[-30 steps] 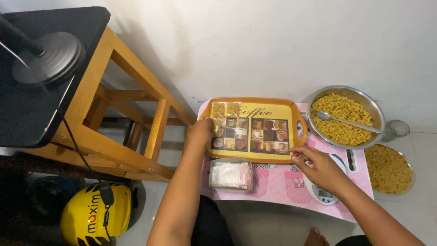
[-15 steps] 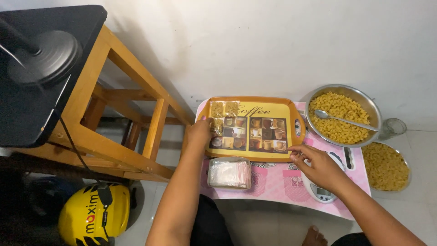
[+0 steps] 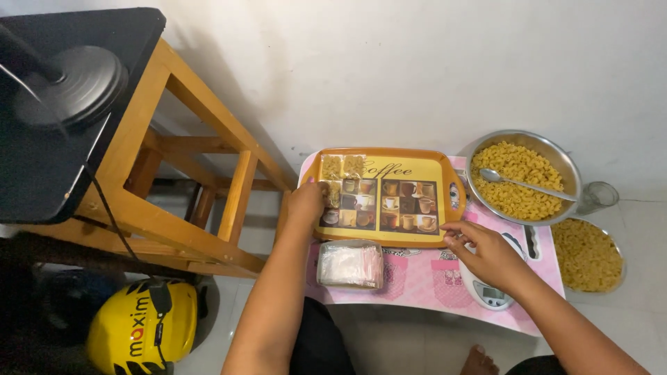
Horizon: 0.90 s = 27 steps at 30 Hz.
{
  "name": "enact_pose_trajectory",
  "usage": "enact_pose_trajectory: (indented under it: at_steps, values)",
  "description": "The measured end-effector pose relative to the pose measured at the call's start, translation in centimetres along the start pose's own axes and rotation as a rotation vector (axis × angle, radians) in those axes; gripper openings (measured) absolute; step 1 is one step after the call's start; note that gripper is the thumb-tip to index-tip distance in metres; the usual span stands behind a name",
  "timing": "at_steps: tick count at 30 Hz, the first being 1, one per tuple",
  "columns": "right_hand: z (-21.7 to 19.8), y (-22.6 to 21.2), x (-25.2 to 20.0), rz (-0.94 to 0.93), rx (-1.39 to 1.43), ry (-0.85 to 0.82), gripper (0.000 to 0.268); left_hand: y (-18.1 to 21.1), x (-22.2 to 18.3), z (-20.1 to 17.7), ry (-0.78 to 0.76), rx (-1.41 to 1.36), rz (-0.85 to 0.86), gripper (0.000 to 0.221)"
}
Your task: Packaging macaroni by scooping it from a large bowl into small plastic bags and weighing them on a digital scale.
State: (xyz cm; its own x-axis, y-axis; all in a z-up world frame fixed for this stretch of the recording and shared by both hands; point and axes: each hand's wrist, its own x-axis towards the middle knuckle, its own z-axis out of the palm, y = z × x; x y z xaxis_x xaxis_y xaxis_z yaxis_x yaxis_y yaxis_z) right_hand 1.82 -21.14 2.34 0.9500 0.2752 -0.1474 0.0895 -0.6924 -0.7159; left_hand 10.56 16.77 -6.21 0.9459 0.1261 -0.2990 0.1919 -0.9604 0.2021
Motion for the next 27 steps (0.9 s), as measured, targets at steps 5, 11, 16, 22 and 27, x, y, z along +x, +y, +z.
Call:
enact_pose_trajectory:
  at_steps: [5,11,16,22,27]
  values:
    - [0.0,-0.3,0.0,0.0,0.0,-0.002,0.033,1.5,-1.5,-2.8,0.067,-0.069,0.044,0.034]
    - [-0.1,-0.3,0.0,0.007,0.0,-0.005,0.034,1.2,-1.1,-2.2,0.062,-0.024,0.084,0.037]
    - [-0.2,-0.4,-0.1,0.025,0.004,-0.006,0.034,2.7,-3.1,-4.2,0.084,-0.046,0.053,0.034]
    - [-0.5,-0.5,-0.3,0.013,-0.003,0.015,0.033,4.0,-5.2,-6.5,0.114,-0.019,0.057,0.024]
    - [-0.6,0.6,-0.2,-0.023,-0.043,0.076,0.032,1.7,-2.9,-3.7,0.136,-0.017,0.075,0.025]
